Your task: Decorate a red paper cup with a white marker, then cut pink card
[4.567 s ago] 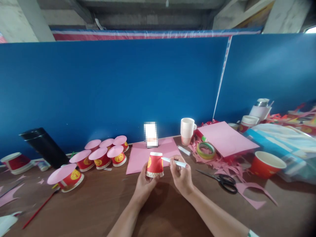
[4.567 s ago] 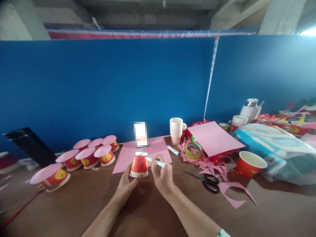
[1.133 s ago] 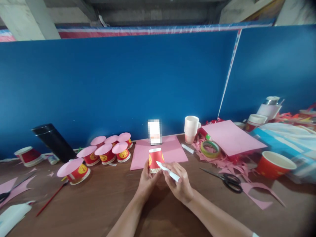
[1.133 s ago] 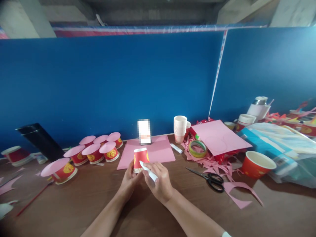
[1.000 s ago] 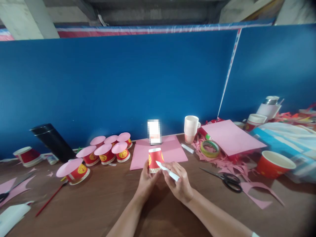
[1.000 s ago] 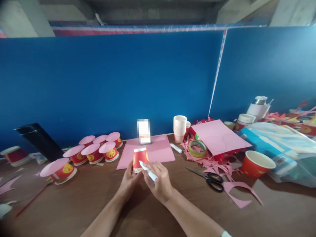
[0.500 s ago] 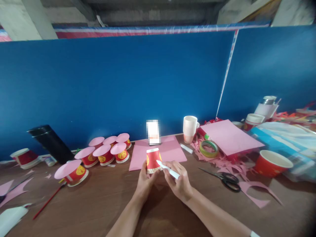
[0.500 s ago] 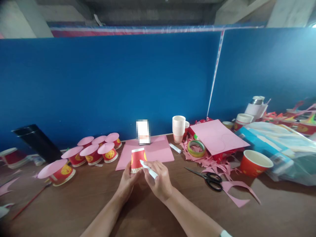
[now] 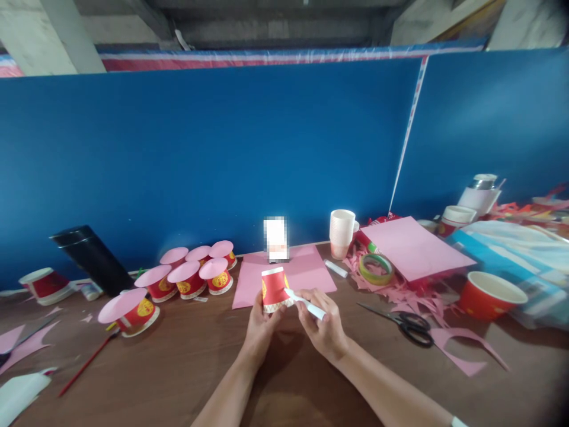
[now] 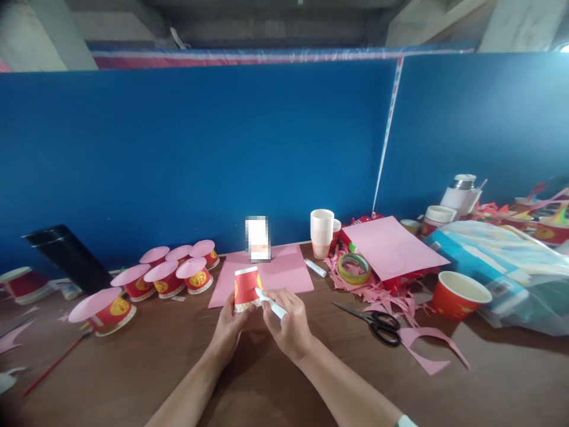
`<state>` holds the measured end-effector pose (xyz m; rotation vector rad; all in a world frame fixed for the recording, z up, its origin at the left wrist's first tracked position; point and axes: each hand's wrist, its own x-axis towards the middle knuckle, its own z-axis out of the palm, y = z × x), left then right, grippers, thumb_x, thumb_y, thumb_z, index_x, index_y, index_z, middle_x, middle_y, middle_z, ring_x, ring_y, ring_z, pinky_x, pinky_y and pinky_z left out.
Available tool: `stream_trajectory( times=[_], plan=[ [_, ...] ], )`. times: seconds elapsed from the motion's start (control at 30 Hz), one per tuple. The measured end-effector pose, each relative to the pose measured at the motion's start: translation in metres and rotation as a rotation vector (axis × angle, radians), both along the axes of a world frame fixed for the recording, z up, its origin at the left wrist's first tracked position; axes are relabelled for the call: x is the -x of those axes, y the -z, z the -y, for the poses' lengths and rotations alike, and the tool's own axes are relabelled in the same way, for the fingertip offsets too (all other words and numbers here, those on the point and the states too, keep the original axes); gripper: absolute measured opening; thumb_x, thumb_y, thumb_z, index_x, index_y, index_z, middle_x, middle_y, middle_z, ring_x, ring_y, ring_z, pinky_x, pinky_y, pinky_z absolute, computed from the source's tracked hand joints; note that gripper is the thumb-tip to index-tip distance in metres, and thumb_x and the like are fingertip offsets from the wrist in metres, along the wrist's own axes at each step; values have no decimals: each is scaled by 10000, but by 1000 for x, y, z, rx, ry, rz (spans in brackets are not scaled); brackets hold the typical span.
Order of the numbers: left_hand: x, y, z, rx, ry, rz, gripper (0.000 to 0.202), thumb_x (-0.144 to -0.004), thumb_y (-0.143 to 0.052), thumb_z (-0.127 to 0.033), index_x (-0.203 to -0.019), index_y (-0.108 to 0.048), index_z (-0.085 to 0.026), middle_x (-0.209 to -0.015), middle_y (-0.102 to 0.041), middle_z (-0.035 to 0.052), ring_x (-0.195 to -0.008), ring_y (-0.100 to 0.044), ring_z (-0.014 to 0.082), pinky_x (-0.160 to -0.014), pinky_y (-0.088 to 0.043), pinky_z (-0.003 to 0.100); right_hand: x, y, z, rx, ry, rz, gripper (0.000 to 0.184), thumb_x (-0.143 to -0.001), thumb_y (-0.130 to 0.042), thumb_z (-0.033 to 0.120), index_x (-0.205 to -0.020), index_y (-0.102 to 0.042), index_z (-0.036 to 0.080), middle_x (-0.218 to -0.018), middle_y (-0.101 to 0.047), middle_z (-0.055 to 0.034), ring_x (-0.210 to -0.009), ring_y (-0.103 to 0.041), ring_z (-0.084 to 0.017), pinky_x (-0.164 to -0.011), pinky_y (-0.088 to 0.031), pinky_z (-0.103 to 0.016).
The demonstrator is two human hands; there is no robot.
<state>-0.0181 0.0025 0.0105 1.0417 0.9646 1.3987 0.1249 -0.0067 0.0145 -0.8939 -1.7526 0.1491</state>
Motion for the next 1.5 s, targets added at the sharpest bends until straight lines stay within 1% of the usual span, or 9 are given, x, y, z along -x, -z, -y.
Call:
stream_trajectory(
  times=[0.1, 0.23, 0.37, 0.7, 0.93, 1.13, 1.23, 1.3, 1.5],
  plan=[
    [0, 1, -1, -20, -12, -9, 647, -630, -702, -310, -1204, -442, -164, -1043, -626, 101, -968, -584, 236, -866, -420, 353, 0, 0, -1, 12, 4, 0, 182, -866, -426, 174, -995, -553, 177, -862, -616, -68, -777, -562, -176, -724, -439, -304],
    [0, 2, -2, -33, -36, -18, 641, -625, -705, -315, -1195, -457, -161, -1013, -633, 92, -948, -587, 223, -867, -413, 339, -1, 2, -2, 16, 3, 8, 182, -868, -421, 175, -987, -558, 175, -864, -613, -76, -774, -559, -182, -721, -432, -312],
    [-1, 4, -3, -28, -29, -1, 648, -629, -704, -311, -1208, -449, -175, -1014, -636, 86, -935, -589, 208, -868, -410, 333, -1, 1, -2, 22, 11, 5, 178, -869, -415, 171, -966, -564, 177, -854, -611, -74, -771, -566, -181, -719, -435, -310],
    [0, 4, -4, -21, -18, -1, 617, -624, -710, -311, -1171, -474, -154, -1005, -641, 100, -925, -597, 220, -847, -434, 336, 0, -4, 1, 5, 23, -18, 151, -862, -423, 169, -913, -565, 176, -814, -623, -61, -750, -592, -172, -708, -459, -287],
    [1, 6, -4, 5, 43, -8, 663, -604, -721, -337, -1182, -458, -148, -1060, -628, 123, -947, -598, 247, -840, -441, 357, -1, -4, 1, 22, 48, -31, 178, -866, -427, 172, -968, -573, 176, -843, -629, -68, -776, -601, -178, -728, -462, -292],
    [0, 11, -7, -4, -37, -17, 694, -575, -735, -340, -1177, -452, -140, -1063, -627, 124, -967, -591, 251, -844, -440, 353, -2, -5, -1, 1, 89, -24, 174, -869, -429, 179, -947, -585, 180, -822, -631, -61, -751, -613, -173, -715, -474, -278],
    [0, 10, -7, -14, -60, -43, 654, -573, -737, -338, -1141, -482, -138, -1055, -629, 121, -969, -590, 250, -842, -439, 346, -2, -7, -1, -2, 90, -33, 174, -871, -425, 177, -941, -585, 176, -832, -633, -73, -755, -609, -174, -717, -477, -281],
    [0, 8, -6, -16, -43, -44, 641, -580, -733, -336, -1138, -489, -140, -1062, -624, 121, -965, -590, 247, -843, -438, 346, -2, -8, -1, 3, 87, -36, 172, -872, -424, 178, -935, -584, 174, -823, -634, -73, -740, -605, -170, -708, -476, -277],
    [0, 3, -3, 3, -17, -14, 616, -601, -726, -326, -1139, -492, -138, -999, -641, 106, -914, -602, 227, -820, -447, 328, -1, -8, 0, 3, 109, -18, 166, -869, -419, 178, -846, -584, 176, -739, -620, -43, -690, -593, -161, -665, -458, -258]
  ],
)
